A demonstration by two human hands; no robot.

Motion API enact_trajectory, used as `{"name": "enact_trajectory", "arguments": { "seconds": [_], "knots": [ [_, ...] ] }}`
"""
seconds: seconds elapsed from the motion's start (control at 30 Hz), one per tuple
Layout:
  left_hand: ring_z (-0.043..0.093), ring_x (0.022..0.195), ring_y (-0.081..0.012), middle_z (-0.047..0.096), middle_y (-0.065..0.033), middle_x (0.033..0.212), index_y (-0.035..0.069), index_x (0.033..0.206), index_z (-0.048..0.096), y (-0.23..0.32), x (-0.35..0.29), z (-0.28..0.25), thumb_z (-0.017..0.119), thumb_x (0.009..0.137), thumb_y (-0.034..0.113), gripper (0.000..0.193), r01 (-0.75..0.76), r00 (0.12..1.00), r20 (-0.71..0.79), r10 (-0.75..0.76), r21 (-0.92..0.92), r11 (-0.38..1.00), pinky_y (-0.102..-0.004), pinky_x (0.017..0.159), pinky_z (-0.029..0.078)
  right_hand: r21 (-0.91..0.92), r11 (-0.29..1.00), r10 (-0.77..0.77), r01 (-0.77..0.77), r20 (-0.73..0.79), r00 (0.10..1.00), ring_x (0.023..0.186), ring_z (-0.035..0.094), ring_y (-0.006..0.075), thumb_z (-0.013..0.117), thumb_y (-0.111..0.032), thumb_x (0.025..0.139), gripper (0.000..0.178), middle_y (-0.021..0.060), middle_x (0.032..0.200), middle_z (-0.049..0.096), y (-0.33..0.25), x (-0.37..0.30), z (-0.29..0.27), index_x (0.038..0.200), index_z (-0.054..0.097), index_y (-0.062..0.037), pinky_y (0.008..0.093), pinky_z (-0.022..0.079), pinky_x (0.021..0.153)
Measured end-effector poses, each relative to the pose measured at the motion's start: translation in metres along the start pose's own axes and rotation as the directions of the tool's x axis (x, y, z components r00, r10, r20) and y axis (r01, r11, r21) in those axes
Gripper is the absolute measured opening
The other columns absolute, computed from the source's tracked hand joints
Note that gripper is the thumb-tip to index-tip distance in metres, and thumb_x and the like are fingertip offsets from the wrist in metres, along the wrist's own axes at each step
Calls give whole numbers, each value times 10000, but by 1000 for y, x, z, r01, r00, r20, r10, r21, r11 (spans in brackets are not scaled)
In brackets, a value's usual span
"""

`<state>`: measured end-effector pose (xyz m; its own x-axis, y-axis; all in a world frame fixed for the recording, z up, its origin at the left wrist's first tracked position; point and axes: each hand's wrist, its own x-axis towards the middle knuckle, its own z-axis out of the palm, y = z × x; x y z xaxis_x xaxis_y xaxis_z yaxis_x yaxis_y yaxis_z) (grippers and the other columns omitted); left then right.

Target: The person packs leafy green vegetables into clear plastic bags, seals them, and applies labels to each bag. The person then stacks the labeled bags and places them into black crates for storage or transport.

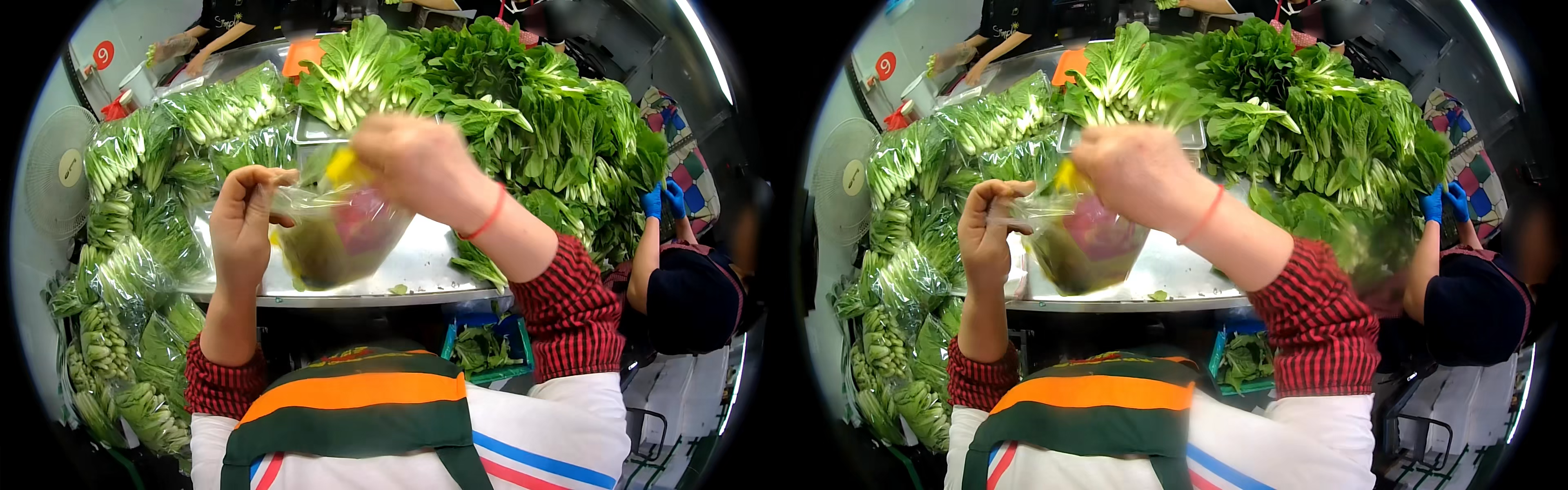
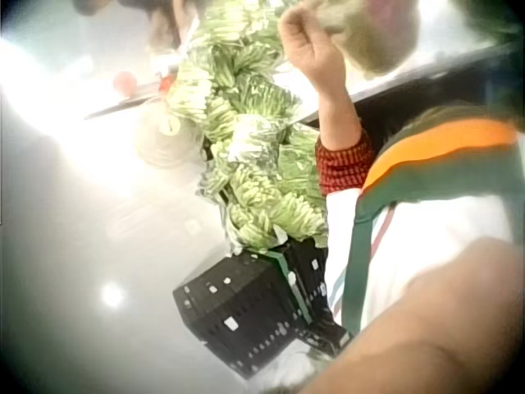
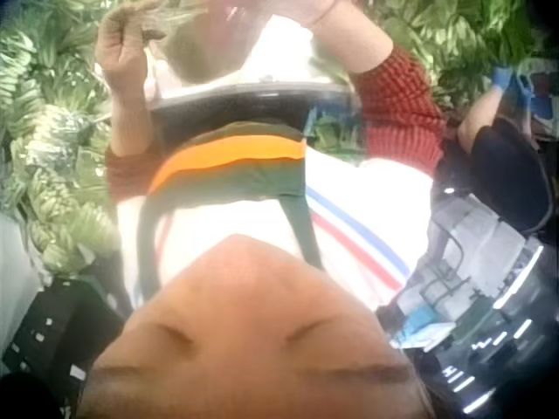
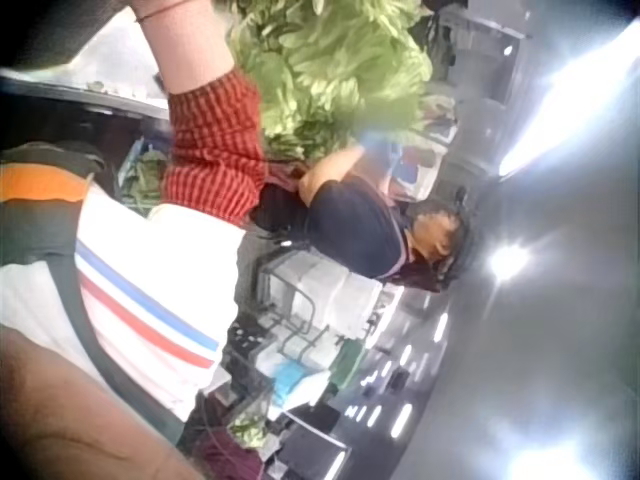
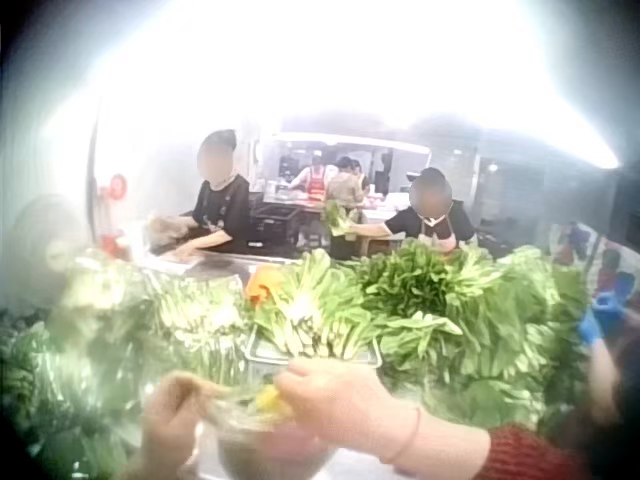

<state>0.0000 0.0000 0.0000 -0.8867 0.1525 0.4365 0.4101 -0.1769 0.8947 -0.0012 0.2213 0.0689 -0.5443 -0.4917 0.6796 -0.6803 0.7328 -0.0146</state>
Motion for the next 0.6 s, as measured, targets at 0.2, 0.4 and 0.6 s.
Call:
{"name": "enact_trajectory", "arguments": {
  "seconds": [0.2,0.4,0.6],
  "knots": [
    [550,785,-54,629,-52,933,27,969,540,-10,9,-17,468,946,160,153,0,998,-57,8,137,991,-173,626,453,253,967,146,-33,-440,886,534,549,186,550,-54,786,76,83,655,582,15,26,-61,815,620,-50,278,444,502],
    [600,827,-114,619,-73,927,37,995,508,-15,-2,-42,455,952,160,141,112,992,-62,-112,-9,994,-230,690,494,-224,857,175,-463,-720,671,726,581,156,498,-60,871,160,100,930,620,93,-50,-119,993,584,-5,280,451,594],
    [610,872,-156,614,-78,944,37,1007,504,-29,4,-41,450,948,128,121,65,995,-63,-71,-102,993,-273,750,491,235,840,523,-489,-112,845,812,578,207,576,-83,805,135,103,921,598,77,-192,0,925,613,-33,314,478,707]
  ]
}}
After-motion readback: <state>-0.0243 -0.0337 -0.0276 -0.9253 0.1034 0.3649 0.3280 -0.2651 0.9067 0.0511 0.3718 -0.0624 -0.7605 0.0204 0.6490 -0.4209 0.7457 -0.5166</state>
